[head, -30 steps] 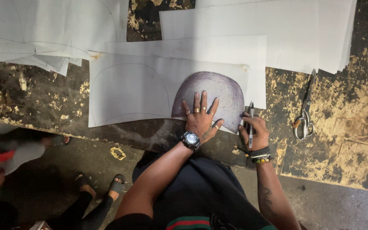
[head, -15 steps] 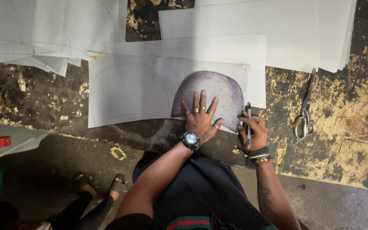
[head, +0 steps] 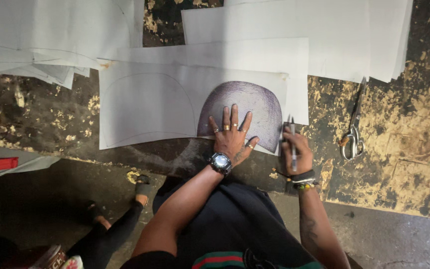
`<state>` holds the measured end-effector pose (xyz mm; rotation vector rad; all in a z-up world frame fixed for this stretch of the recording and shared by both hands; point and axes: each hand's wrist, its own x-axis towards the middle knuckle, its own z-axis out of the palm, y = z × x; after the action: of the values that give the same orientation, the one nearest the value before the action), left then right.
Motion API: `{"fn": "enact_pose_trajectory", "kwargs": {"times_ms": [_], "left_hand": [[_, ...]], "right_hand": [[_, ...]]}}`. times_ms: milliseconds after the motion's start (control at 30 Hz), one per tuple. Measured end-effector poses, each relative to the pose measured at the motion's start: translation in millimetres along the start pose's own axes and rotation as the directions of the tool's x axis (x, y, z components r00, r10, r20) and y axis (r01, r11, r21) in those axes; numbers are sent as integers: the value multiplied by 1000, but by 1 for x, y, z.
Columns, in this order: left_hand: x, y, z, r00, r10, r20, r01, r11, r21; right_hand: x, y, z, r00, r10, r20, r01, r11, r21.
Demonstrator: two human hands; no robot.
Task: The person uses a dark semi-circular template and a pen to trace outlines onto white paper sheets on a workbench. They repeatedly position the template, trace the curve, and move the traced sheet aside to a growing pile.
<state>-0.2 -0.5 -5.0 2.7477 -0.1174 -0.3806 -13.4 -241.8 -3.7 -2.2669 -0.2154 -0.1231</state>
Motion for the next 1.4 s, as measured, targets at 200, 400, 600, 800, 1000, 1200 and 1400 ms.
{"fn": "enact_pose_trajectory", "kwargs": {"times_ms": [200,400,600,800,1000,1200,1400], "left_hand": [[-3,2,-7,1000,-13,6,13,1000,-5],[-1,3,-10,999,-16,38,16,1000,-5],[-1,2,-13,999,-10,45,11,1000,-7],[-1,1,-13,999,-10,50,10,1000,2],[-2,2,-13,1000,-5,28,5,1000,2],[-2,1,-15,1000,0,12,0,1000,1],[-6,2,-20,1000,4,-19,-4,1000,9]], "right_hand": [[-14,21,-31,980,196,-29,-187,965,183],[-17,9,-37,974,196,112,-187,979,-84],[-9,1,-29,980,167,104,-146,971,-187],[-9,4,-25,997,-18,74,33,978,-204],[11,20,-15,988,69,140,-25,956,-291],[76,33,-8,983,-6,182,91,881,-465],[143,15,5,953,-187,238,288,801,-525]]}}
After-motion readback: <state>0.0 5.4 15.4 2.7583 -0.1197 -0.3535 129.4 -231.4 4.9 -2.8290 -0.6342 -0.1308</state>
